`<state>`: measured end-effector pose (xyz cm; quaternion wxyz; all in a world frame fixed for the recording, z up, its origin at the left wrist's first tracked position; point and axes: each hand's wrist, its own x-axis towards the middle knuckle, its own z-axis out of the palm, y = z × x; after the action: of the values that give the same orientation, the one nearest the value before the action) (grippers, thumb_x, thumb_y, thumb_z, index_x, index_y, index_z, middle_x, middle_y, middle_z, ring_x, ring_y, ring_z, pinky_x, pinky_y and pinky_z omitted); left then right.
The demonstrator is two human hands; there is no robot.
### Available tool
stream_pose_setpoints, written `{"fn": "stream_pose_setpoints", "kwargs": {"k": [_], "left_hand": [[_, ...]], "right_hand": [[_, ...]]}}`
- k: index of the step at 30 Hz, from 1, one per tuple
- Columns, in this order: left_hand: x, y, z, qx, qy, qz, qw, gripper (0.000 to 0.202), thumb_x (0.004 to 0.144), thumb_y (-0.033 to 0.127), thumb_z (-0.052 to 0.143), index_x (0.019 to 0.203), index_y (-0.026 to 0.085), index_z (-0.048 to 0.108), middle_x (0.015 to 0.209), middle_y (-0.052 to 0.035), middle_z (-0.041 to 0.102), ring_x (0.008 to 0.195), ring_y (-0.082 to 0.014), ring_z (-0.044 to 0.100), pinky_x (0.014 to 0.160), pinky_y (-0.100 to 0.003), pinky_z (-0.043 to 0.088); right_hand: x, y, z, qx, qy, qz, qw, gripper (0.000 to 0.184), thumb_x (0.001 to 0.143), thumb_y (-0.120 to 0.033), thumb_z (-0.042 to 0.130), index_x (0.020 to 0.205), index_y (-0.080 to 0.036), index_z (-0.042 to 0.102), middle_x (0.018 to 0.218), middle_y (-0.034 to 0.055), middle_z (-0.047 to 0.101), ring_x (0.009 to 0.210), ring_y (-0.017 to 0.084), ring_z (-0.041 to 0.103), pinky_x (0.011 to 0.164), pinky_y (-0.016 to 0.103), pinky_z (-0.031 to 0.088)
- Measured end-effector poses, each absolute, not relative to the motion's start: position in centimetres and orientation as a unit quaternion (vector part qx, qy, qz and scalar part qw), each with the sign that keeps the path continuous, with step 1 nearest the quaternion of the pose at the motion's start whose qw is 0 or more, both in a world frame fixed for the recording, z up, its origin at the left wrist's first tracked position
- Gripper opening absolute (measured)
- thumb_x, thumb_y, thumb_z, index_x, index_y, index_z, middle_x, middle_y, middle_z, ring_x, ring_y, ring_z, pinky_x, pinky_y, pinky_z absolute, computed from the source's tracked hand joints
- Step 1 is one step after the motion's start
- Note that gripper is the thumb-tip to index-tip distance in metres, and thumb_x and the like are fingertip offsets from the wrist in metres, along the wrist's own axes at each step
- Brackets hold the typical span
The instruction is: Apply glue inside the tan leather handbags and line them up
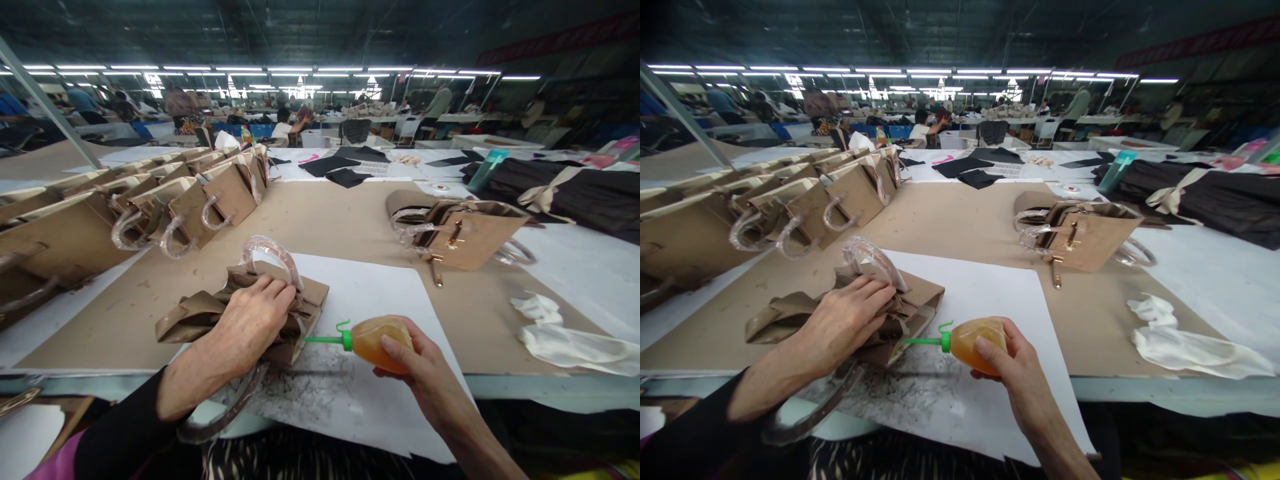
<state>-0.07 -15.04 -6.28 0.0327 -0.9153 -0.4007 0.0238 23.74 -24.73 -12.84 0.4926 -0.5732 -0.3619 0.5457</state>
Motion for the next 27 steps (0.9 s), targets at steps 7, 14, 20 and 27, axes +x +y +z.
{"fn": "stream_pose_setpoints", "kwargs": {"k": [7, 14, 20, 27], "left_hand": [[-0.2, -14.8, -6.4, -0.912, -0.407, 0.034, 0.02, 0.022, 0.087, 0.013, 0.044, 0.103, 0.014, 0.058, 0.107, -0.0085, 0.061, 0.101, -0.0269, 0.053, 0.081, -0.042, 0.05], [-0.2, -14.9, -5.9, -0.911, -0.41, 0.037, 0.011, 0.023, 0.086, 0.011, 0.044, 0.104, 0.015, 0.058, 0.106, -0.0084, 0.061, 0.1, -0.0268, 0.052, 0.081, -0.041, 0.049], [-0.6, -14.3, -5.6, -0.918, -0.396, 0.012, -0.007, 0.02, 0.086, 0.013, 0.044, 0.101, 0.014, 0.058, 0.105, -0.0092, 0.06, 0.099, -0.0261, 0.052, 0.082, -0.041, 0.048], [-1.1, -12.7, -5.4, -0.928, -0.371, -0.02, -0.027, 0.016, 0.086, 0.014, 0.041, 0.09, 0.015, 0.057, 0.097, -0.0076, 0.061, 0.096, -0.0236, 0.053, 0.082, -0.035, 0.046]], "right_hand": [[23.1, -24.8, -13.2, -0.553, -0.395, 0.564, 0.47, 0.041, 0.076, -0.05, 0.067, 0.101, -0.02, 0.054, 0.091, 0.0061, 0.064, 0.081, 0.023, 0.059, 0.063, 0.033, 0.053], [23.6, -23.4, -14.2, -0.594, -0.443, 0.481, 0.469, 0.045, 0.076, -0.047, 0.069, 0.107, -0.021, 0.048, 0.091, 0.0036, 0.062, 0.079, 0.023, 0.058, 0.062, 0.033, 0.052], [24.5, -21.2, -16.6, -0.661, -0.521, 0.305, 0.446, 0.049, 0.076, -0.047, 0.067, 0.112, -0.021, 0.048, 0.095, 0.0046, 0.061, 0.086, 0.026, 0.058, 0.082, 0.042, 0.047], [24.2, -20.6, -17.1, -0.589, -0.67, 0.081, 0.445, 0.031, 0.085, -0.028, 0.055, 0.115, -0.023, 0.052, 0.111, 0.0092, 0.055, 0.1, 0.026, 0.055, 0.086, 0.041, 0.049]]}}
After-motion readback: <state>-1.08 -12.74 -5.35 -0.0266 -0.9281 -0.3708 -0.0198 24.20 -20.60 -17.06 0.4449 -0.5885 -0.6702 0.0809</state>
